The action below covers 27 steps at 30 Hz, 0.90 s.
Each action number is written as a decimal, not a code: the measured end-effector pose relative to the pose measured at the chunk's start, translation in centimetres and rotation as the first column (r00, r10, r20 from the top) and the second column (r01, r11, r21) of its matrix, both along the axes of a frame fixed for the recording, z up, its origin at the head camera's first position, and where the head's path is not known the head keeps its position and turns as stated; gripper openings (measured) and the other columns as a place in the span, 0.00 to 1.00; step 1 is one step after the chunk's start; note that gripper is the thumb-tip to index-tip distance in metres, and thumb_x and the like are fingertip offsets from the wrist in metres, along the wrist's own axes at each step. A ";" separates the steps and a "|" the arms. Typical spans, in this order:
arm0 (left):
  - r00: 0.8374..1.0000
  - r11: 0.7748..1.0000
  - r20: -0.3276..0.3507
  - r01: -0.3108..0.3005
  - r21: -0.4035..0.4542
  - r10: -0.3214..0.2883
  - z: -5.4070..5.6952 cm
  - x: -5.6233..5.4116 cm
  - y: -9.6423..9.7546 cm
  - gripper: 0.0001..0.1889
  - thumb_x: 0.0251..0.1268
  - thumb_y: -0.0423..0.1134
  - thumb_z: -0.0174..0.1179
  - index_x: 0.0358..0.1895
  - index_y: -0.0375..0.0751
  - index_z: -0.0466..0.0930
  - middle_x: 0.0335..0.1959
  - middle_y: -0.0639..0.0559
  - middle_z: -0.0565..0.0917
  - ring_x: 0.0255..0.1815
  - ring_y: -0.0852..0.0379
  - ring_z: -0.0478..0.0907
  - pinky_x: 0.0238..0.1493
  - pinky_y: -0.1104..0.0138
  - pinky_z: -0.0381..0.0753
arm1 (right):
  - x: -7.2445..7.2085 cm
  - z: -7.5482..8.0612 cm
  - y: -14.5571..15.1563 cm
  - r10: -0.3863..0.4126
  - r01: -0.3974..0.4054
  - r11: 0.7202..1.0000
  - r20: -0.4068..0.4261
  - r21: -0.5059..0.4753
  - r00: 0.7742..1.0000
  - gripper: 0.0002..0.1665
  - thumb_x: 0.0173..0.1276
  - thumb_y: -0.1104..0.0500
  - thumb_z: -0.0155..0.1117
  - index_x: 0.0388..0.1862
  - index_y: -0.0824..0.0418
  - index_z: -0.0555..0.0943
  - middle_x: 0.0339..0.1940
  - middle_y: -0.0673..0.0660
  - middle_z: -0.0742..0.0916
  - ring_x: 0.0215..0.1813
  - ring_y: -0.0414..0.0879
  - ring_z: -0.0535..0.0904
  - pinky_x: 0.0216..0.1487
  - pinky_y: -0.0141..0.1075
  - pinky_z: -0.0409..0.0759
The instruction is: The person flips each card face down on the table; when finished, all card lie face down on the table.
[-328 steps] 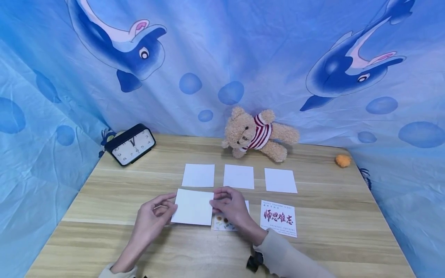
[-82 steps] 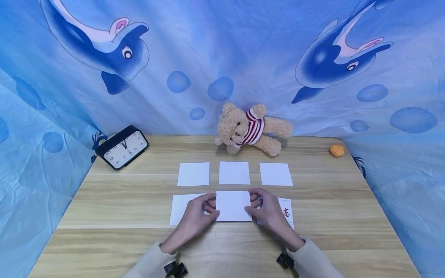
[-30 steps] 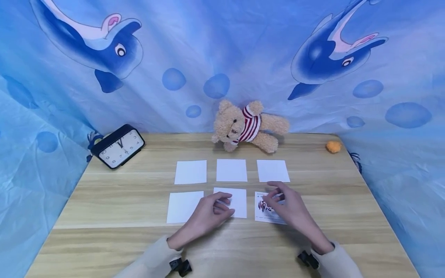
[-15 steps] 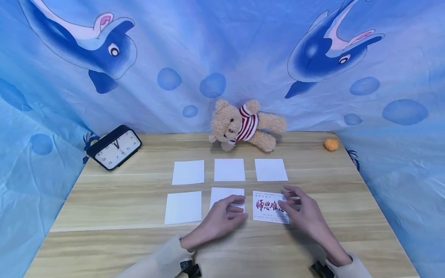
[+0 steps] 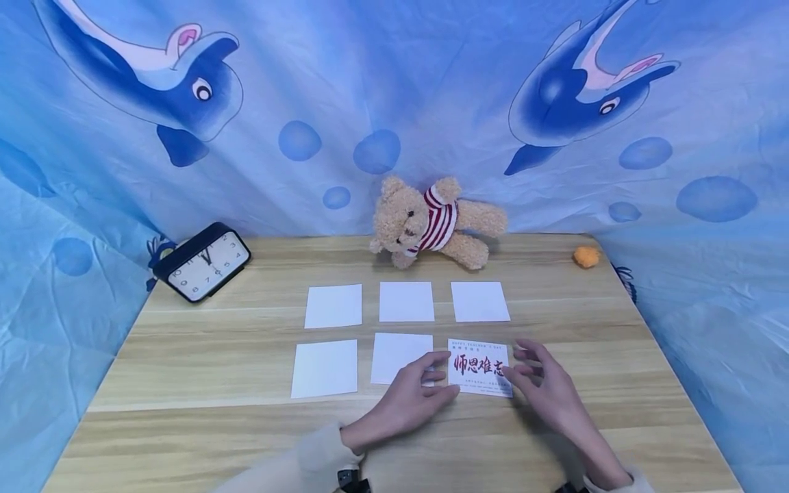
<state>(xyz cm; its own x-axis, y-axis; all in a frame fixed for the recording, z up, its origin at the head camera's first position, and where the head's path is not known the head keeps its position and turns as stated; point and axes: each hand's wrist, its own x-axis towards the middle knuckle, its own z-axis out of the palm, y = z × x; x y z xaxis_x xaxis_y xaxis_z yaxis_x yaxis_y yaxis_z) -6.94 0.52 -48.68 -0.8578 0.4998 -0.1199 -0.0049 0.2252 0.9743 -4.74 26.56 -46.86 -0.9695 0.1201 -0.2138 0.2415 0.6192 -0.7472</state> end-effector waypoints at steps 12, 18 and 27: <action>0.999 1.000 0.034 -0.012 0.021 0.011 0.2 0.9 0.8 0.35 0.72 0.44 0.65 0.76 0.33 0.66 0.74 0.33 0.73 0.71 0.35 0.76 0.64 0.53 0.86 | 0.7 -0.5 -0.6 -0.046 0.050 0.993 0.033 -0.105 0.998 0.45 0.73 0.53 0.70 0.81 0.66 0.61 0.74 0.71 0.76 0.70 0.65 0.78 0.64 0.45 0.85; 0.998 0.999 0.055 -0.013 0.031 0.011 0.4 1.0 1.0 0.35 0.71 0.44 0.65 0.77 0.34 0.65 0.74 0.33 0.73 0.71 0.35 0.77 0.65 0.53 0.85 | 0.9 -0.5 -1.0 -0.047 0.052 0.987 0.034 -0.155 0.998 0.44 0.73 0.54 0.70 0.79 0.67 0.61 0.74 0.71 0.75 0.71 0.65 0.78 0.54 0.23 0.78; 0.999 1.000 0.046 0.013 -0.001 -0.013 0.7 1.2 1.1 0.35 0.71 0.45 0.65 0.78 0.39 0.66 0.75 0.34 0.73 0.70 0.36 0.78 0.63 0.55 0.87 | 1.3 -0.7 -1.2 -0.091 0.094 0.965 0.022 -0.246 0.996 0.39 0.75 0.59 0.67 0.78 0.66 0.63 0.76 0.71 0.74 0.74 0.66 0.75 0.55 0.20 0.79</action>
